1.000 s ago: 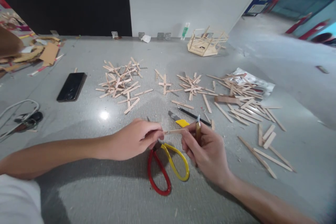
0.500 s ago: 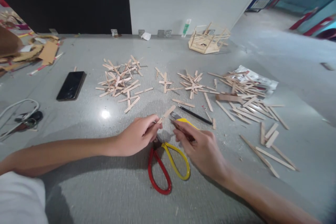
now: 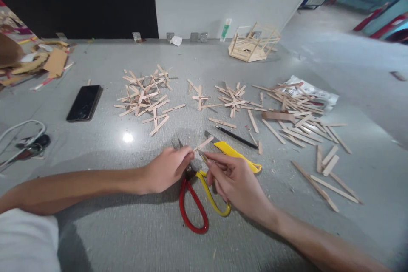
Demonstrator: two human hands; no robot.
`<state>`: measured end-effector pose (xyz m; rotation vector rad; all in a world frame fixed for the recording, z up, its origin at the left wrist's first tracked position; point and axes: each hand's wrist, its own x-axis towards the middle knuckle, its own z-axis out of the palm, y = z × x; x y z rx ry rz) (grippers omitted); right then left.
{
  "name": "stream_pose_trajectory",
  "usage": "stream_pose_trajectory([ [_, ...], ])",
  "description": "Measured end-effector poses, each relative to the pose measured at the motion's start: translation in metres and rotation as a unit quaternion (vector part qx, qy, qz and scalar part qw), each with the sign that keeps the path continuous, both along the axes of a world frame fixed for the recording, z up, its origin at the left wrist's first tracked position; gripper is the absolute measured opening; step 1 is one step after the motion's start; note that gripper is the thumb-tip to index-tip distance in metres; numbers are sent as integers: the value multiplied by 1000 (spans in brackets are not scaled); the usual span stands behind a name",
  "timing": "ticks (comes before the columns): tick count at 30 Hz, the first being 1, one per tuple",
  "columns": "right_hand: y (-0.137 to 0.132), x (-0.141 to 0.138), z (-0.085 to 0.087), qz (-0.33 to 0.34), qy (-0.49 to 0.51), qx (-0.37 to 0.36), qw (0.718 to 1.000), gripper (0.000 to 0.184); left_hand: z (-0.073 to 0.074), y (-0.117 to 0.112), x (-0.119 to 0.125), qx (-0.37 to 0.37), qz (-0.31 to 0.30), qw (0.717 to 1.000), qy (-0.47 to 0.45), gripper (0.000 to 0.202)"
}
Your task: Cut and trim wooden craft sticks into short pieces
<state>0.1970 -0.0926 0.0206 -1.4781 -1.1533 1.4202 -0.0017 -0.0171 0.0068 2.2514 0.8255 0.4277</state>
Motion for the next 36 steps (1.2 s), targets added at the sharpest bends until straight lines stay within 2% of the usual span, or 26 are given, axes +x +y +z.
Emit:
stream_pose_trajectory([
  [12, 5, -1, 3, 4, 117, -76, 990, 45, -21, -1, -9, 111, -30, 993, 42, 21],
  [22, 3, -13, -3, -10, 36, -31, 999, 47, -31, -4, -9, 161, -37, 986, 30, 22],
  [31, 6, -10, -6, 11, 15, -7, 1000, 47, -28, -3, -6, 144, -21, 989, 23, 29],
  [36, 7, -7, -7, 27, -5, 10, 1000, 41, -27, -2, -5, 129, -19, 991, 26, 31],
])
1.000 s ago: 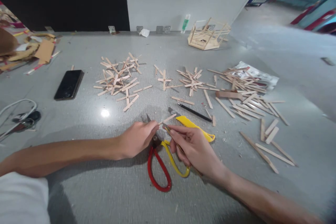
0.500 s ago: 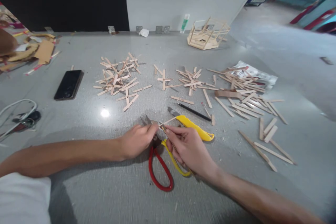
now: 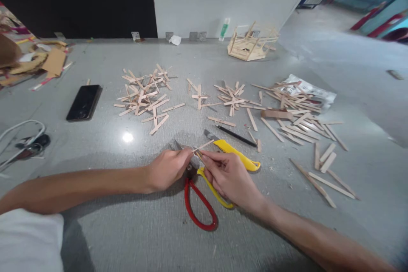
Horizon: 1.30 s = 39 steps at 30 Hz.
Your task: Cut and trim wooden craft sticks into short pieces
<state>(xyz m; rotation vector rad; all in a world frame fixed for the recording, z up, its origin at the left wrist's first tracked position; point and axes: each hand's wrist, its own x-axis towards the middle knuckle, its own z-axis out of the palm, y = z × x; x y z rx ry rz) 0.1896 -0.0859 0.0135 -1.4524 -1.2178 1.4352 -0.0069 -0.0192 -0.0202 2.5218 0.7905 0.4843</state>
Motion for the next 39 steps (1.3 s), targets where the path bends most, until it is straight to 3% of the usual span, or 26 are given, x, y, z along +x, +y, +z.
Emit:
stream_pose_trajectory([
  [11, 0, 1, -3, 5, -91, 58, 994, 39, -2, 2, 1, -15, 19, 1000, -13, 33],
  [16, -1, 2, -3, 6, -199, 147, 969, 37, 0, 3, 2, -21, 7, 1000, -20, 33],
  [24, -1, 6, -4, 7, -275, 199, 941, 34, 1, 6, 3, -43, 0, 999, -32, 32],
  [27, 0, 7, -1, 18, -268, 194, 943, 34, 1, 6, 4, -50, 5, 998, -38, 32],
  [33, 2, 10, 11, 32, -177, 93, 979, 41, 1, 6, 5, -50, 24, 997, -54, 30],
  [39, 2, 10, 5, 23, -186, 102, 977, 37, 1, 6, 5, -46, 19, 997, -56, 30],
])
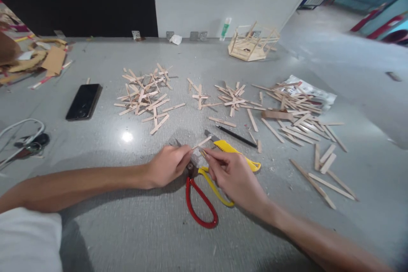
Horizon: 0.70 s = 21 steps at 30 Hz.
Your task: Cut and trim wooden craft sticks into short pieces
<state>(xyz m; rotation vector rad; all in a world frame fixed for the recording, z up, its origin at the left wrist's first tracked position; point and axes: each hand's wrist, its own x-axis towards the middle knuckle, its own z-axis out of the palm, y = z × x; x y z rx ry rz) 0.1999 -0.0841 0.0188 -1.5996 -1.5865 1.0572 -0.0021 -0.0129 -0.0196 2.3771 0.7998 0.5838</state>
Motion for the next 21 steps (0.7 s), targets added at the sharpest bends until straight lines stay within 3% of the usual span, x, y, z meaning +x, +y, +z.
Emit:
stream_pose_trajectory([
  [8, 1, -4, -2, 5, -72, 62, 995, 39, 0, -2, -1, 7, 3, 1000, 15, 31],
  [21, 0, -3, 0, 9, 14, 1, 1000, 43, -1, 0, -1, 11, 4, 1000, 23, 31],
])
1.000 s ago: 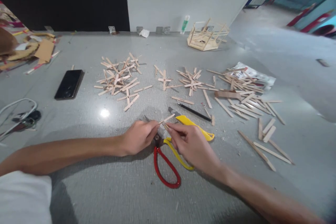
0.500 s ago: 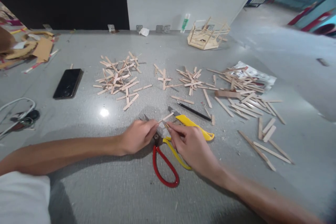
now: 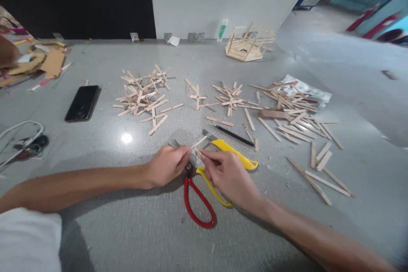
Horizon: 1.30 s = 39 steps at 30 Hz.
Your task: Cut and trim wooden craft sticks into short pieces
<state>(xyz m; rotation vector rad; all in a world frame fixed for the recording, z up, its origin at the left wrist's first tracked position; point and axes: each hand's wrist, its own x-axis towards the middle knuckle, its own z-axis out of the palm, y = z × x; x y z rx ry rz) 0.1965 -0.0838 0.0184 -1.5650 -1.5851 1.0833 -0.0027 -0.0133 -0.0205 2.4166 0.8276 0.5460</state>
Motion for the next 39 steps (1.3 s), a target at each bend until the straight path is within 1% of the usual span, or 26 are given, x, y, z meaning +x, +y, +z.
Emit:
stream_pose_trajectory([
  [3, 1, -1, -1, -10, 22, -20, 1000, 41, -1, 1, 0, 3, -6, 1000, 4, 32],
  [6, 3, -3, -2, -18, 63, -63, 996, 38, -3, 1, -2, 3, -20, 1000, 9, 31],
  [10, 8, -5, 2, -29, 128, -116, 984, 35, -5, 1, -2, -2, -13, 1000, 6, 33],
  [13, 7, -5, 6, -34, 155, -146, 977, 35, -4, 0, -1, -9, -5, 1000, -2, 31],
  [15, 5, -6, 6, -34, 152, -151, 976, 37, -3, 0, 1, -16, 5, 1000, -9, 32],
  [20, -2, -5, 9, -28, 120, -125, 984, 44, 1, 1, 2, -42, 19, 998, -34, 32],
  [24, -1, -1, 15, -47, 110, -117, 986, 42, 5, 2, 3, -72, 26, 995, -61, 33],
  [26, -1, 0, 16, -54, 104, -100, 988, 40, 10, 2, 4, -91, 29, 993, -73, 33],
  [28, -3, 1, 14, -69, 90, -52, 992, 38, 19, 1, 4, -114, 31, 989, -85, 34],
  [31, -6, 2, 10, -104, 84, 38, 990, 32, 39, -4, 3, -160, 21, 982, -99, 37],
  [32, -7, 2, 10, -114, 95, 59, 987, 29, 46, -6, 3, -187, 6, 977, -105, 39],
  [33, -8, 2, 10, -121, 111, 76, 983, 25, 53, -8, 3, -254, -19, 958, -128, 38],
  [34, -9, 2, 10, -125, 129, 92, 979, 23, 59, -10, 2, -308, -32, 940, -146, 37],
  [35, -10, 3, 11, -127, 144, 108, 976, 21, 65, -12, 1, -344, -45, 926, -146, 37],
  [37, -13, 3, 11, -129, 155, 141, 969, 18, 74, -15, 0, -378, -50, 911, -157, 36],
  [39, -16, 5, 10, -128, 142, 173, 966, 13, 81, -16, -2, -389, -44, 905, -168, 34],
])
